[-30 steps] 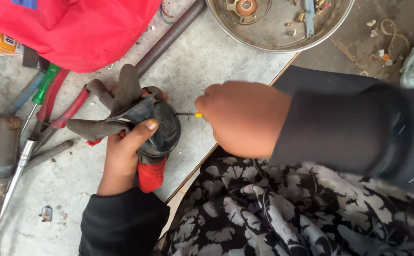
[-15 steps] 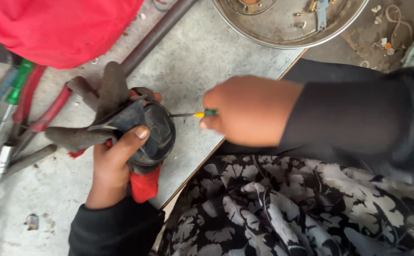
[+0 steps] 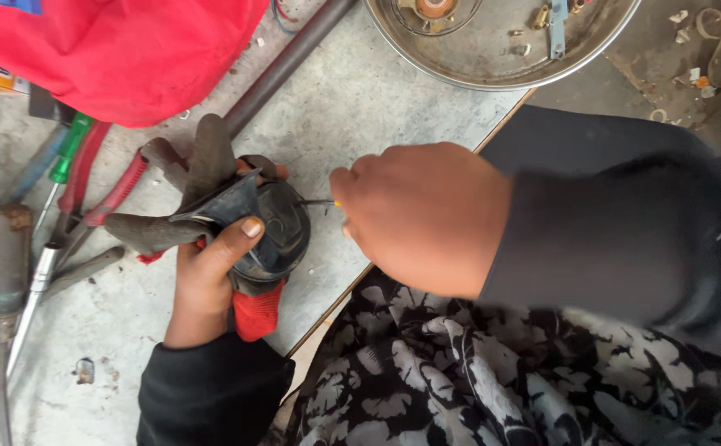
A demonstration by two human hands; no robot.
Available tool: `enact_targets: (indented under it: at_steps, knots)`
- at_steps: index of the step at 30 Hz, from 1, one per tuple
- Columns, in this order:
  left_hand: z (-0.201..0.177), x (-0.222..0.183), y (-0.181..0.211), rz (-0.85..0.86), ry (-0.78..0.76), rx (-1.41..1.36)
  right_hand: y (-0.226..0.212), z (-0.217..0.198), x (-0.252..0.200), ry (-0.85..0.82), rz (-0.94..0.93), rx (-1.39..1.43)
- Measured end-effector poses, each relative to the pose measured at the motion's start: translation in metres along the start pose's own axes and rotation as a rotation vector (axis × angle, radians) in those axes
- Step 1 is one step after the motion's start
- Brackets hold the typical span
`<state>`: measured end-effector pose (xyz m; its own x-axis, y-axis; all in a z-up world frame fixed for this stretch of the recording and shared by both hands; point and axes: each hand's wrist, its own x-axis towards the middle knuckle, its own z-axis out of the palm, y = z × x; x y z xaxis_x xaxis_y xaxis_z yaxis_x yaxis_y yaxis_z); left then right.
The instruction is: The person disassembles a mechanical part, likely an automotive horn, using a screwdriver to remove screws and pliers to manipulate internal components on a cluttered workbench.
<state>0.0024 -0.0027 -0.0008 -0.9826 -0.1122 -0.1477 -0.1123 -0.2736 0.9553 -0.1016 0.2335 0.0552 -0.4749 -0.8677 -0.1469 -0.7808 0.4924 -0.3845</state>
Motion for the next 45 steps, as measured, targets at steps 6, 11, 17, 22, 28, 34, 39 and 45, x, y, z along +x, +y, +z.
enact_targets:
  at_steps: [6, 11, 17, 22, 28, 34, 39, 45]
  knots:
    - [0.003, 0.000, 0.002, -0.060, 0.049, 0.013, 0.023, -0.024, 0.021, -0.538, 0.511, 0.663]
    - [0.000, 0.000, -0.002, -0.053, 0.062, -0.040, 0.020, 0.005, 0.016, -0.144, 0.097, 0.348]
    - [0.000, 0.007, -0.002, -0.044, 0.072, -0.084, -0.006, 0.015, -0.015, 0.138, -0.387, -0.492]
    - [0.001, 0.003, -0.002, -0.043, 0.085, -0.060, -0.013, -0.003, -0.014, 0.171, -0.295, -0.449]
    - [-0.003, 0.001, -0.008, -0.008, 0.051, -0.011, -0.012, -0.033, 0.011, -0.139, 0.141, -0.127]
    - [-0.002, 0.002, -0.006, -0.030, 0.046, -0.017, -0.003, -0.041, 0.018, -0.316, 0.247, 0.017]
    - [0.000, 0.000, -0.002, -0.031, 0.045, -0.010, 0.011, -0.034, 0.025, -0.533, 0.512, 0.412]
    - [-0.003, 0.002, -0.004, -0.019, 0.020, -0.016, 0.007, -0.006, 0.013, -0.327, 0.224, 0.271]
